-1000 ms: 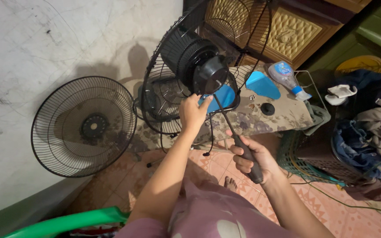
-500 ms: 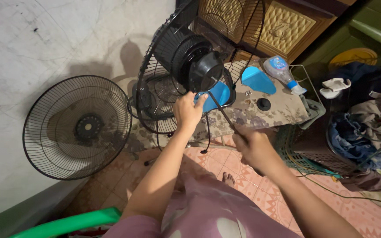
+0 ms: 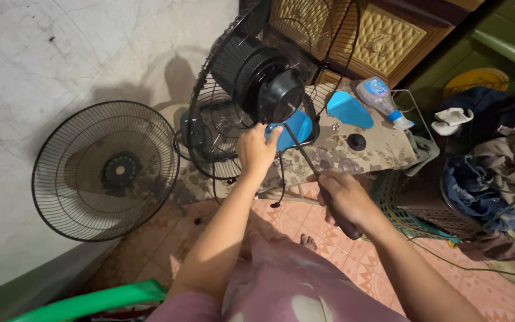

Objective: The person uses a screwdriver to disassemble an electric fan, removing components like the blades and motor housing by hand.

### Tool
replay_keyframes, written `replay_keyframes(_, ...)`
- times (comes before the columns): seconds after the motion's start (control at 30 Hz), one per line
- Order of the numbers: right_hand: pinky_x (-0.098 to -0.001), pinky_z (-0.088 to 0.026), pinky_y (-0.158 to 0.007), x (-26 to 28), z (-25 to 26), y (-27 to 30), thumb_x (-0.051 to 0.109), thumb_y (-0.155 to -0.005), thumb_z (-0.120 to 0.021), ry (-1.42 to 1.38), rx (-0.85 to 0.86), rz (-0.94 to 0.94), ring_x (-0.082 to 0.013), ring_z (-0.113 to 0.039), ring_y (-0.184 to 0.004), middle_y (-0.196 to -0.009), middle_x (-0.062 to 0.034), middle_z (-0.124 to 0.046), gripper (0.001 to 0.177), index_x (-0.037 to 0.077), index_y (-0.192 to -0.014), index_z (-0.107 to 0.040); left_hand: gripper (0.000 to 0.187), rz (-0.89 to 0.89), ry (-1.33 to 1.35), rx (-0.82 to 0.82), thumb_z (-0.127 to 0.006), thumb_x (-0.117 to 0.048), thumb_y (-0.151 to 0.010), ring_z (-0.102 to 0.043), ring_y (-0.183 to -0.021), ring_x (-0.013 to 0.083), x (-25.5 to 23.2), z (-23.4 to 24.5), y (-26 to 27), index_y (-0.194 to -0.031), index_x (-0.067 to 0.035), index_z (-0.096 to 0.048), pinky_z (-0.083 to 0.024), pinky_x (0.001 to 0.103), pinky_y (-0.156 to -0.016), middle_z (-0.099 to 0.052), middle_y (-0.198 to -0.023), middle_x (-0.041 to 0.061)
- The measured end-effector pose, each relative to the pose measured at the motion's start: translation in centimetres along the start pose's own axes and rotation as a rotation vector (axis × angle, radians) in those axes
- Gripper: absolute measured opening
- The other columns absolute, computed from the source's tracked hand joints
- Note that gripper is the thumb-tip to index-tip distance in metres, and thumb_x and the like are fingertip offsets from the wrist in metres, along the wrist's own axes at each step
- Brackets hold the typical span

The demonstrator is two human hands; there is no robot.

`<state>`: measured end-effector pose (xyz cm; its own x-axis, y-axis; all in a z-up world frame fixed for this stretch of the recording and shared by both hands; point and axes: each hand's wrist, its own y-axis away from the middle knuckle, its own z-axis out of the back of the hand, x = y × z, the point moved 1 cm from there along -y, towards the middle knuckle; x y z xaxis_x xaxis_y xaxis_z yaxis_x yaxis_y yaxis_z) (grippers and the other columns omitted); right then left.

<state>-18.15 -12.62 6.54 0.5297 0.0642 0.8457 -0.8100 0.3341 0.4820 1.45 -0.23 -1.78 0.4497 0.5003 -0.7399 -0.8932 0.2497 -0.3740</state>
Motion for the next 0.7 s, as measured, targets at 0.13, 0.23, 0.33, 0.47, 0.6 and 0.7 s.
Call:
replay_keyframes(0.13,-0.0405,-0.05,-0.047,0.3,0.4,-0.1,0.028,-0.101,-0.052,0.1,-0.03,0.051,-0.0218,-0.061,-0.046,-0.064,-0.0091,-0.061,0.036,0.003,-0.119,-0.07,0.037,-0.009,-0.006,0.018,-0.076,-0.041,-0.088,-0.066,-0.062,0.039,-0.2,0.4,-0.1,-0.08,-0.005,-0.07,-0.048,0.05,-0.059,-0.065,-0.063,0.017)
replay_keyframes(0.23,-0.0387,-0.055,-0.054,0.3,-0.1,0.5,0.029,-0.098,-0.059,0.679,-0.28,0.357,-0.0237,-0.069,-0.055,-0.065,-0.0129,-0.068,0.033,0.006,-0.119,-0.071,0.036,-0.004,0.01,0.032,-0.075,-0.04,-0.089,-0.067,-0.062,0.0382,-0.3,0.5,0.0,-0.081,-0.006,-0.07,-0.049,0.049,-0.06,-0.065,-0.062,0.016)
replay_keyframes(0.33,-0.0405,-0.056,-0.055,0.5,-0.8,1.2,0.024,-0.097,-0.06,1.197,-0.444,0.539,-0.0297,-0.07,-0.061,-0.074,-0.0142,-0.069,0.03,0.01,-0.122,-0.068,0.037,-0.006,-0.031,0.022,-0.077,-0.041,-0.088,-0.068,-0.065,0.0395,-0.3,0.6,-0.1,-0.08,-0.005,-0.07,-0.05,0.051,-0.062,-0.067,-0.065,0.017)
replay_keyframes(0.47,-0.0356,-0.056,-0.043,2.4,-1.0,1.8,0.011,-0.085,-0.059,1.574,-0.428,0.52,-0.0255,-0.072,-0.057,-0.084,-0.0157,-0.071,0.048,0.001,-0.132,-0.059,0.031,-0.014,-0.036,0.015,-0.075,-0.039,-0.088,-0.069,-0.068,0.0406,-0.5,0.9,-0.2,-0.088,-0.009,-0.073,-0.052,0.052,-0.064,-0.07,-0.07,0.018)
replay_keyframes(0.6,-0.0319,-0.055,-0.041,4.0,-0.8,2.4,0.011,-0.082,-0.058,1.746,-0.396,0.512,-0.0218,-0.073,-0.058,-0.084,-0.0163,-0.071,0.056,-0.004,-0.135,-0.055,0.031,-0.029,-0.054,-0.007,-0.075,-0.039,-0.087,-0.069,-0.07,0.0418,-0.7,0.4,0.0,-0.087,-0.008,-0.073,-0.052,0.053,-0.065,-0.071,-0.073,0.02)
replay_keyframes(0.7,-0.0334,-0.055,-0.045,4.8,-0.5,2.5,0.009,-0.088,-0.057,1.759,-0.377,0.513,-0.0227,-0.073,-0.06,-0.084,-0.015,-0.071,0.049,-0.004,-0.135,-0.055,0.033,-0.006,-0.038,-0.003,-0.076,-0.038,-0.089,-0.069,-0.071,0.0409,-0.6,0.1,0.0,-0.086,-0.006,-0.07,-0.052,0.052,-0.066,-0.07,-0.071,0.019)
